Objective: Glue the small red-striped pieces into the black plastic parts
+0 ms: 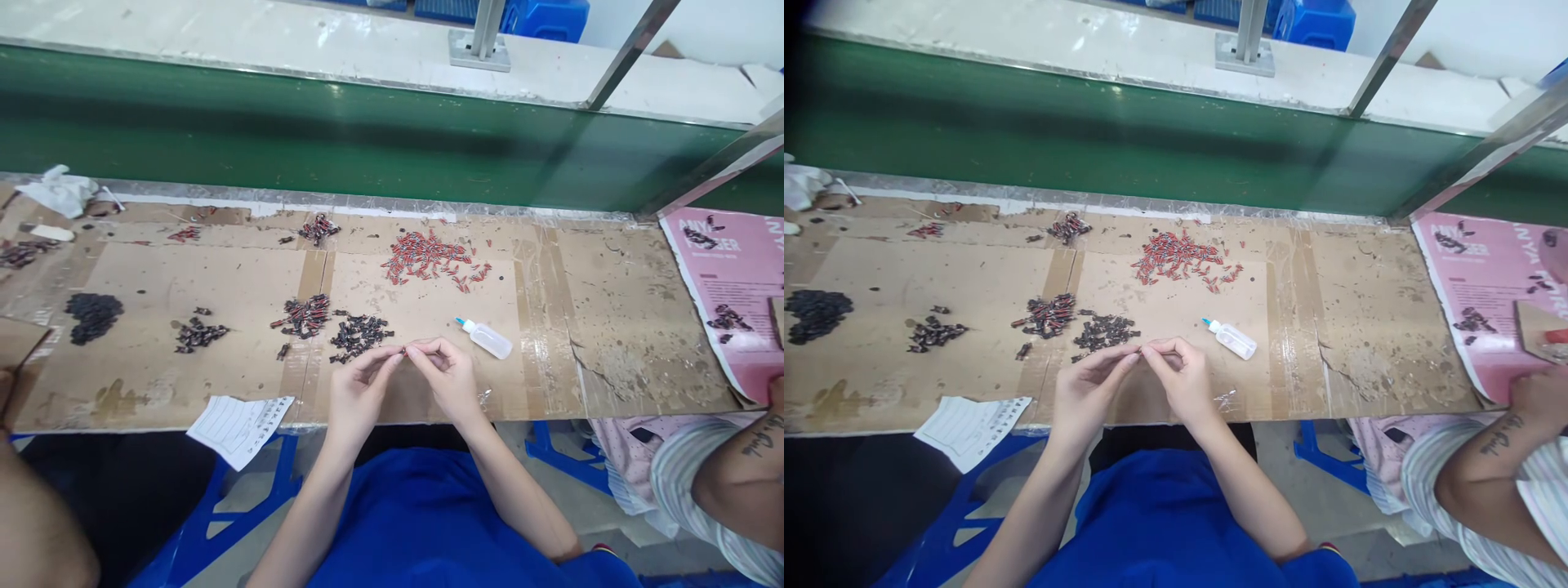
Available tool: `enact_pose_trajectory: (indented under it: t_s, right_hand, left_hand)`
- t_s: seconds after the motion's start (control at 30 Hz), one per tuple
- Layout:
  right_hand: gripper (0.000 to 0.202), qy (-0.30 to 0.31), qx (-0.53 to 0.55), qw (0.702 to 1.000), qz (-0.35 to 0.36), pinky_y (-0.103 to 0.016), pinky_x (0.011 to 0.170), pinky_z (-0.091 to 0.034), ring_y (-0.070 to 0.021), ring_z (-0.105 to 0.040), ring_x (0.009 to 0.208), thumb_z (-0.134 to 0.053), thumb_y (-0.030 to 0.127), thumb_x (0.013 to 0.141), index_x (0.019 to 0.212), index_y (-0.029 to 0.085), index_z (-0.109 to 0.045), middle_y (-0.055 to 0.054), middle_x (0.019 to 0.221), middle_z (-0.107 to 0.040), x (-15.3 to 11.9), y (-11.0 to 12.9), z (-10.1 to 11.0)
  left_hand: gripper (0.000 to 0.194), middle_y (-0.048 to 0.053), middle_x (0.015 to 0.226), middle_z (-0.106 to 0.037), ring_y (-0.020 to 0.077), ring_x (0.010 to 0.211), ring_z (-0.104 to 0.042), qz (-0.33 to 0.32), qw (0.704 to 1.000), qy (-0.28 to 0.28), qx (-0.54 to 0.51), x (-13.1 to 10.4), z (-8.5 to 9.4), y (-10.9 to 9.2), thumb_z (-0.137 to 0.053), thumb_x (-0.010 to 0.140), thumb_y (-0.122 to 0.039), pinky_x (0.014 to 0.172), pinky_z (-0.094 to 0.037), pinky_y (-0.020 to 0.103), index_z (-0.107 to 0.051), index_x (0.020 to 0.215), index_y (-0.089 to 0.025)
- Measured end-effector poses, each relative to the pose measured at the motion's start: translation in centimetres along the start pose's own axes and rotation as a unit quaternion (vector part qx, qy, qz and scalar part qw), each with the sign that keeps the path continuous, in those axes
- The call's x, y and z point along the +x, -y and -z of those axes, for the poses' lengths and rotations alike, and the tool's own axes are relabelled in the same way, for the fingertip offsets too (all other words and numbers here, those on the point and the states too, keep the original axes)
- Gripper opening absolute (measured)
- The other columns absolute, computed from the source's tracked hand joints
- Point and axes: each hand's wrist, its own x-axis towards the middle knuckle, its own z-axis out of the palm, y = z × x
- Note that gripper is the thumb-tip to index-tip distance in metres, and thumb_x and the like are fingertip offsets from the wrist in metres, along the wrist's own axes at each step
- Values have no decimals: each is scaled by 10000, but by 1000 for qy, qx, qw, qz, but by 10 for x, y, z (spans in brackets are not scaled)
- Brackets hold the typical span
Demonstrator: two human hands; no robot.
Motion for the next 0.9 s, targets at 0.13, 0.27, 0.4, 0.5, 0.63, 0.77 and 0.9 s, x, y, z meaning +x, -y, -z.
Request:
enact_pose_trajectory:
  t_s: [0.13, 0.27, 0.4, 0.5, 0.63, 0.77, 0.9]
  right_hand:
    - [228, -10, 14, 1000, 5, -347, 816, -591, -190, -717, 825, -745, 411, 732, 711, 202, -656, -41, 810, -747, -3, 0, -2]
    - [234, -20, 2, 1000, 14, -351, 823, -589, -190, -709, 829, -734, 420, 745, 714, 205, -647, -47, 830, -734, -5, 1, -2]
    - [230, -25, -14, 998, 49, -340, 816, -587, -185, -698, 839, -729, 418, 757, 716, 209, -642, -50, 842, -714, -8, 2, -2]
    - [219, -21, -13, 997, 68, -342, 807, -586, -190, -694, 848, -722, 409, 768, 708, 217, -635, -52, 830, -710, -10, 4, -2]
    - [229, -16, 4, 997, 71, -357, 818, -581, -195, -693, 858, -732, 423, 759, 701, 224, -634, -49, 824, -713, -10, 3, 0]
    - [302, 22, 63, 998, 2, -343, 775, -590, -184, -700, 803, -816, 454, 648, 680, 222, -626, -24, 799, -718, -3, 2, 9]
    - [379, 71, 108, 988, -82, -332, 760, -588, -160, -697, 720, -871, 443, 569, 730, 221, -610, 5, 758, -724, 1, 3, 17]
  left_hand:
    - [249, 68, 833, -778, 234, 810, -741, 17, 999, 6, -31, -1, -2, -5, -770, 681, -404, 805, -616, 375, -748, 786, -179]
    - [251, 68, 843, -777, 230, 815, -739, 16, 1000, 4, -20, -4, -4, -9, -758, 698, -411, 819, -614, 378, -746, 802, -183]
    - [239, 64, 837, -776, 226, 808, -738, 1, 1000, 18, -10, -6, -3, -14, -753, 706, -407, 822, -614, 375, -747, 800, -187]
    - [210, 60, 831, -773, 222, 802, -735, -4, 999, 35, -7, -7, 0, -19, -757, 707, -381, 807, -616, 363, -748, 798, -191]
    - [184, 55, 821, -766, 202, 781, -726, -5, 999, 45, -7, -7, 1, -21, -748, 718, -350, 781, -611, 330, -745, 808, -190]
    - [195, 58, 807, -755, 186, 747, -711, -2, 998, 57, -15, -7, -1, -20, -751, 710, -351, 745, -600, 304, -728, 794, -176]
    - [215, 57, 797, -749, 185, 742, -704, 11, 997, 65, -25, -10, -3, -21, -760, 702, -367, 743, -593, 304, -715, 788, -176]
